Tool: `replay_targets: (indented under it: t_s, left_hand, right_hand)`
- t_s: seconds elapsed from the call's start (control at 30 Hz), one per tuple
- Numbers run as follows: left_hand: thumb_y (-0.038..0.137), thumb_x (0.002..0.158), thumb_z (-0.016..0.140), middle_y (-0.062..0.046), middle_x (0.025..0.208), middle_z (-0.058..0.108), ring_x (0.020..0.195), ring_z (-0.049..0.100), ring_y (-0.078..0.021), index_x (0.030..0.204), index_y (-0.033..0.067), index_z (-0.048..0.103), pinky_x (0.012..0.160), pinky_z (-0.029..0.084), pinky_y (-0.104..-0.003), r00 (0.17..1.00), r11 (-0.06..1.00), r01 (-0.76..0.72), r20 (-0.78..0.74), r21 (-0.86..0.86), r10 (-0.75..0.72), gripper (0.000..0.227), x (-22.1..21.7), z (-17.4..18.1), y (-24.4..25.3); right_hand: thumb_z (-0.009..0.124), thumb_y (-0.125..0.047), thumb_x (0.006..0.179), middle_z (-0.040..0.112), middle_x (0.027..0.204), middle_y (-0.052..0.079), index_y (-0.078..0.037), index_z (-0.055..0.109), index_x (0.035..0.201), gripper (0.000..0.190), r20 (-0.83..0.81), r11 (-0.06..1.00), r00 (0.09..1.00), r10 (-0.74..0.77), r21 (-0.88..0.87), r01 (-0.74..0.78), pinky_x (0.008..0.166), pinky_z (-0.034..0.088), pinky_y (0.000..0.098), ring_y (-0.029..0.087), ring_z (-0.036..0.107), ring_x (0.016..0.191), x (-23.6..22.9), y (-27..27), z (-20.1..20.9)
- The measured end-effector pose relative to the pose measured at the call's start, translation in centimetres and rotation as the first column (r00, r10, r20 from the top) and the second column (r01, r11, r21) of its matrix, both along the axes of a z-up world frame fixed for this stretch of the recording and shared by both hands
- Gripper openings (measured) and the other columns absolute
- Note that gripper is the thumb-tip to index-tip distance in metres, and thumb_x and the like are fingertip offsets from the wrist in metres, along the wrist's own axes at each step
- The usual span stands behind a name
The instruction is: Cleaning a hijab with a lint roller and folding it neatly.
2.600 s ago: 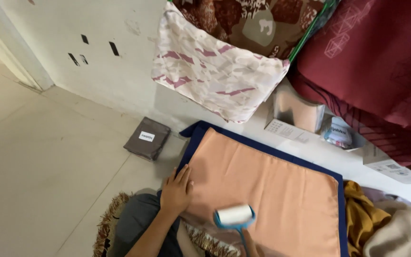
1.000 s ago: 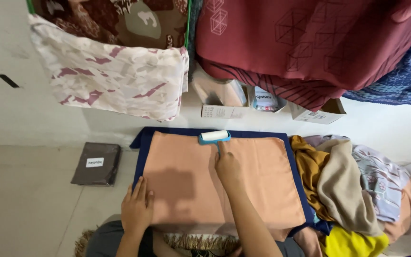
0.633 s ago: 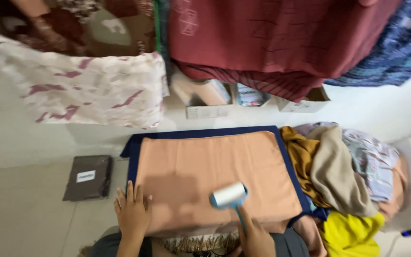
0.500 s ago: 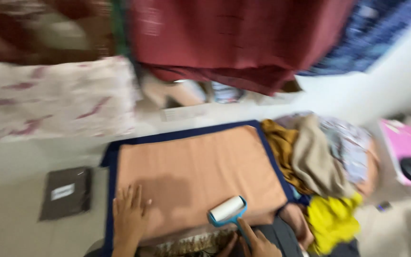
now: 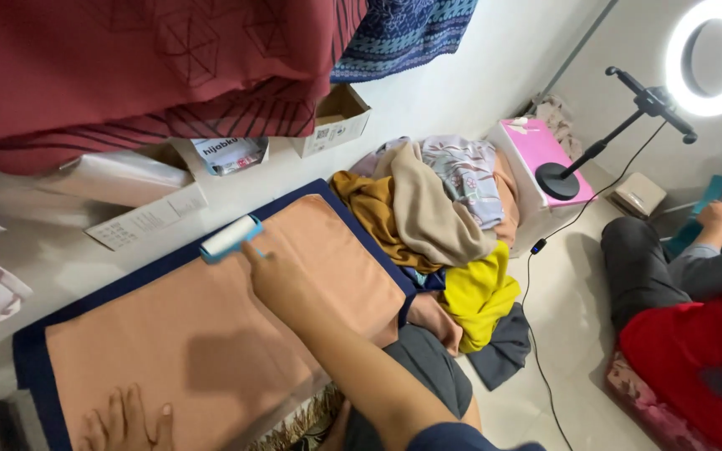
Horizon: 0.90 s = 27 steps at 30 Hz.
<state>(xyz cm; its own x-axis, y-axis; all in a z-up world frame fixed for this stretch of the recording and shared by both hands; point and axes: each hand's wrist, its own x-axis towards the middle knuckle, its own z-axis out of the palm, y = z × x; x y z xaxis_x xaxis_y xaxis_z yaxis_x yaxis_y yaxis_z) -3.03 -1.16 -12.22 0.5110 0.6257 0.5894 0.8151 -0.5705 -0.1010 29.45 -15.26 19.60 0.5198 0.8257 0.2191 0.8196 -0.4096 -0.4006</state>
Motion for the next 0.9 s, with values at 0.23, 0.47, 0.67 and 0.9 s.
replay_targets:
  t_s: [0.23, 0.47, 0.67, 0.9]
  left_hand:
    - [0.057, 0.091, 0.057, -0.019, 0.15, 0.074, 0.14, 0.06, -0.0516, 0.15, 0.0099, 0.073, 0.135, 0.031, -0.059, 0.988, 0.995, 0.04, 0.155, -0.086, -0.026, 0.077, 0.4, 0.8, -1.1]
    - [0.016, 0.094, 0.073, -0.042, 0.13, 0.075, 0.133, 0.063, -0.0654, 0.15, 0.0235, 0.038, 0.117, 0.035, -0.086, 0.823, 0.782, 0.527, 0.031, 0.333, -0.568, 0.066, -0.1, -0.9, 3.0]
    - [0.019, 0.095, 0.071, -0.041, 0.112, 0.081, 0.101, 0.078, -0.062, 0.132, 0.0164, 0.046, 0.111, 0.042, -0.082, 0.816, 0.756, 0.498, 0.065, 0.424, -0.574, 0.045, 0.9, 3.3, 0.5]
    - [0.053, 0.088, 0.055, -0.012, 0.146, 0.065, 0.13, 0.063, -0.0376, 0.127, 0.0083, 0.07, 0.119, 0.043, -0.051, 0.998, 0.992, 0.023, 0.057, -0.127, -0.016, 0.061, 1.8, 13.5, -5.9]
  right_hand:
    - [0.046, -0.008, 0.098, 0.062, 0.08, 0.017, -0.021, 0.044, 0.154, 0.058, -0.095, 0.999, 0.994, -0.051, -0.023, 0.049, 0.057, 0.049, 0.0451, 0.033, 0.062, 0.059, -1.4, -4.8, -2.2]
    - [0.062, -0.021, 0.093, 0.066, 0.088, 0.007, -0.031, 0.053, 0.145, 0.054, 0.043, 0.984, 0.985, -0.165, -0.058, 0.167, 0.039, 0.045, 0.0433, 0.033, 0.063, 0.05, -4.9, -20.7, -5.1]
    - [0.062, -0.025, 0.089, 0.064, 0.078, 0.009, -0.032, 0.051, 0.145, 0.057, -0.005, 0.943, 0.987, -0.162, -0.294, 0.154, 0.049, 0.049, 0.0462, 0.035, 0.064, 0.058, -3.8, -20.1, -2.1]
    - [0.05, -0.014, 0.094, 0.068, 0.078, 0.02, -0.021, 0.05, 0.148, 0.055, 0.055, 0.992, 0.99, -0.127, -0.019, 0.128, 0.057, 0.051, 0.0533, 0.041, 0.065, 0.061, 1.0, -5.0, -5.7]
